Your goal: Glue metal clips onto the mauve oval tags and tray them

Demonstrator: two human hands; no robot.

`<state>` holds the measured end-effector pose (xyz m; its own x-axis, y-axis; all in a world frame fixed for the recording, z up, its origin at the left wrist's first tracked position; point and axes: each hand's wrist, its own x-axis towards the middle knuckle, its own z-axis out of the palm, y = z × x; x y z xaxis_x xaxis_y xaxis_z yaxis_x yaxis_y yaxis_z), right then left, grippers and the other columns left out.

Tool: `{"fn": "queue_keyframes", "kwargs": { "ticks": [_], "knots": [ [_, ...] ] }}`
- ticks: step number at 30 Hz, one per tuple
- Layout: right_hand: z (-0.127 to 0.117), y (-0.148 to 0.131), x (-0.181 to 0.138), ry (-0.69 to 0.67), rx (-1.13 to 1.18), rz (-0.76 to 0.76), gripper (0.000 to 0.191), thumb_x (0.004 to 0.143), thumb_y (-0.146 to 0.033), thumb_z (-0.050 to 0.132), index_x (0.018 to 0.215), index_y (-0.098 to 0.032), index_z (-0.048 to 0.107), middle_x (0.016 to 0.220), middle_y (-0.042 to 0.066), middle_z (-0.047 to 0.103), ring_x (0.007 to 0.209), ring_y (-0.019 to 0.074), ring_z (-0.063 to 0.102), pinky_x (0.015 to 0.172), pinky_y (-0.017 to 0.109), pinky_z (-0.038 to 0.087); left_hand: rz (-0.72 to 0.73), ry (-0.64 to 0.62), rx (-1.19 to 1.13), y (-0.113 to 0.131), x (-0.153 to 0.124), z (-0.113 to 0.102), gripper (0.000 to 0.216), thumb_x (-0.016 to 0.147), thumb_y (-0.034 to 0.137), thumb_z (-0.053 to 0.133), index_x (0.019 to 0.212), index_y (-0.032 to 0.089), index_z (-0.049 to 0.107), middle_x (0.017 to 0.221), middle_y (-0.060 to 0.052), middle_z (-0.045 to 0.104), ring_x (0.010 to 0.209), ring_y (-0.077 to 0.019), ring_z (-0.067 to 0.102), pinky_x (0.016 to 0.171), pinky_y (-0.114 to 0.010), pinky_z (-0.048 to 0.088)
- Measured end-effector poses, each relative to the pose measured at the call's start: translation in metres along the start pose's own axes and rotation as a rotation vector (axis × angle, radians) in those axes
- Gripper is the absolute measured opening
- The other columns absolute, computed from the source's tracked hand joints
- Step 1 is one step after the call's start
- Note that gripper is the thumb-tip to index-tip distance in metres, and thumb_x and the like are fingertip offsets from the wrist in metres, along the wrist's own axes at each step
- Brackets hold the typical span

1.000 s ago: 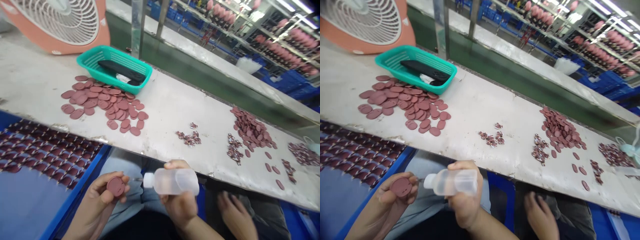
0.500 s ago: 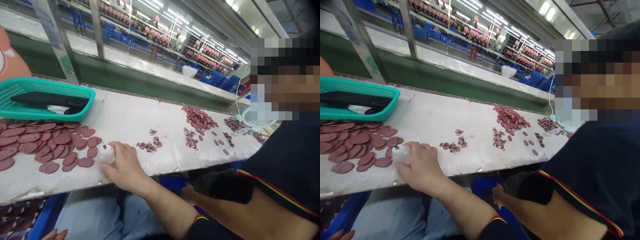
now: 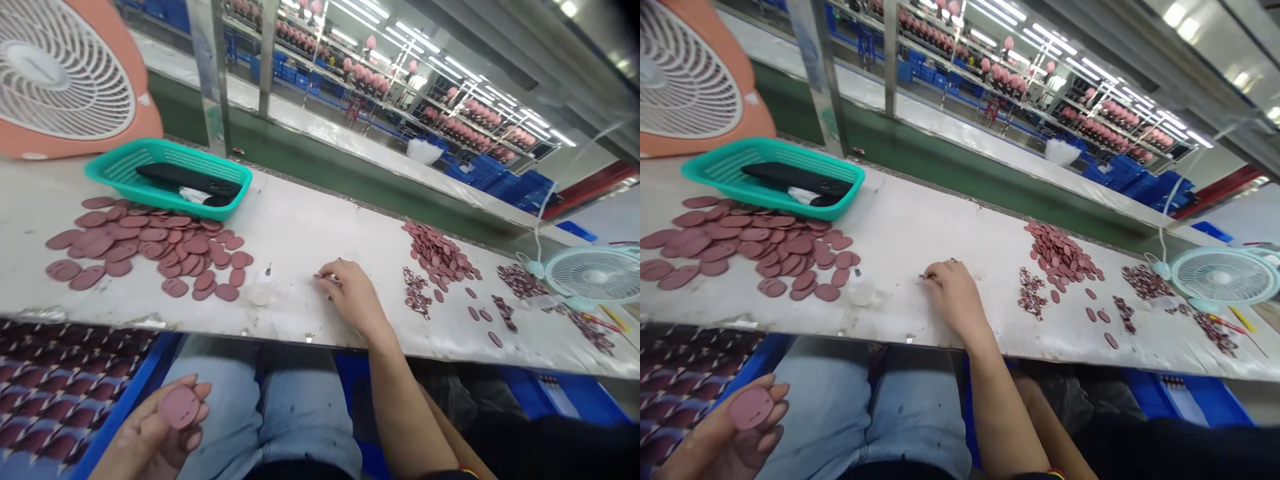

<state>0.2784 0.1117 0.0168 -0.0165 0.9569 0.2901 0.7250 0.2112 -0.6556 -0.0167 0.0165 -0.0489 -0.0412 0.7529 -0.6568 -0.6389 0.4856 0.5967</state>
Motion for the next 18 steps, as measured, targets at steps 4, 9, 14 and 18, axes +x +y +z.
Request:
{"fn": "queue_keyframes", "kwargs": {
  "ticks": [4,9,14,18],
  "knots": [
    [0.005,-0.036,-0.028,0.023,0.263,-0.015,0.013,0.094,-0.03,0.065,0.101,-0.022,0.071,0.096,0.006,0.075,0.084,0.0198,0.072,0.077,0.037,0.061,-0.028,-0.049,-0.012,0.014,-0.035,0.032,0.041,0.043,0.039,0.101,0.076,0.022,0.084,0.07,-0.004,0.082,0.053,-0.0134,0.07,0.043,-0.012,0.052],
    [0.022,-0.088,-0.059,-0.381,0.79,-0.005,0.016,0.089,-0.019,0.074,0.104,-0.023,0.076,0.092,0.004,0.077,0.077,0.0164,0.075,0.069,0.028,0.063,-0.094,-0.122,0.01,0.02,-0.054,0.04,0.045,0.048,0.046,0.098,0.08,0.019,0.084,0.073,-0.006,0.079,0.057,-0.0113,0.066,0.048,-0.014,0.05],
    [0.037,-0.106,-0.062,-0.353,0.588,-0.193,0.009,0.089,-0.023,0.076,0.098,-0.022,0.076,0.085,0.002,0.079,0.071,0.0142,0.072,0.067,0.026,0.06,-0.092,-0.238,0.088,0.013,-0.051,0.026,0.047,0.054,0.055,0.094,0.077,0.016,0.082,0.061,-0.002,0.068,0.056,-0.0109,0.06,0.049,-0.015,0.049],
    [0.039,-0.107,-0.06,-0.36,0.515,-0.266,0.008,0.092,-0.029,0.074,0.097,-0.023,0.074,0.084,0.001,0.078,0.067,0.0133,0.069,0.068,0.028,0.058,-0.073,-0.316,0.106,0.011,-0.047,0.019,0.04,0.06,0.057,0.09,0.075,0.02,0.083,0.061,-0.001,0.068,0.055,-0.0102,0.057,0.051,-0.016,0.051]
  ]
}}
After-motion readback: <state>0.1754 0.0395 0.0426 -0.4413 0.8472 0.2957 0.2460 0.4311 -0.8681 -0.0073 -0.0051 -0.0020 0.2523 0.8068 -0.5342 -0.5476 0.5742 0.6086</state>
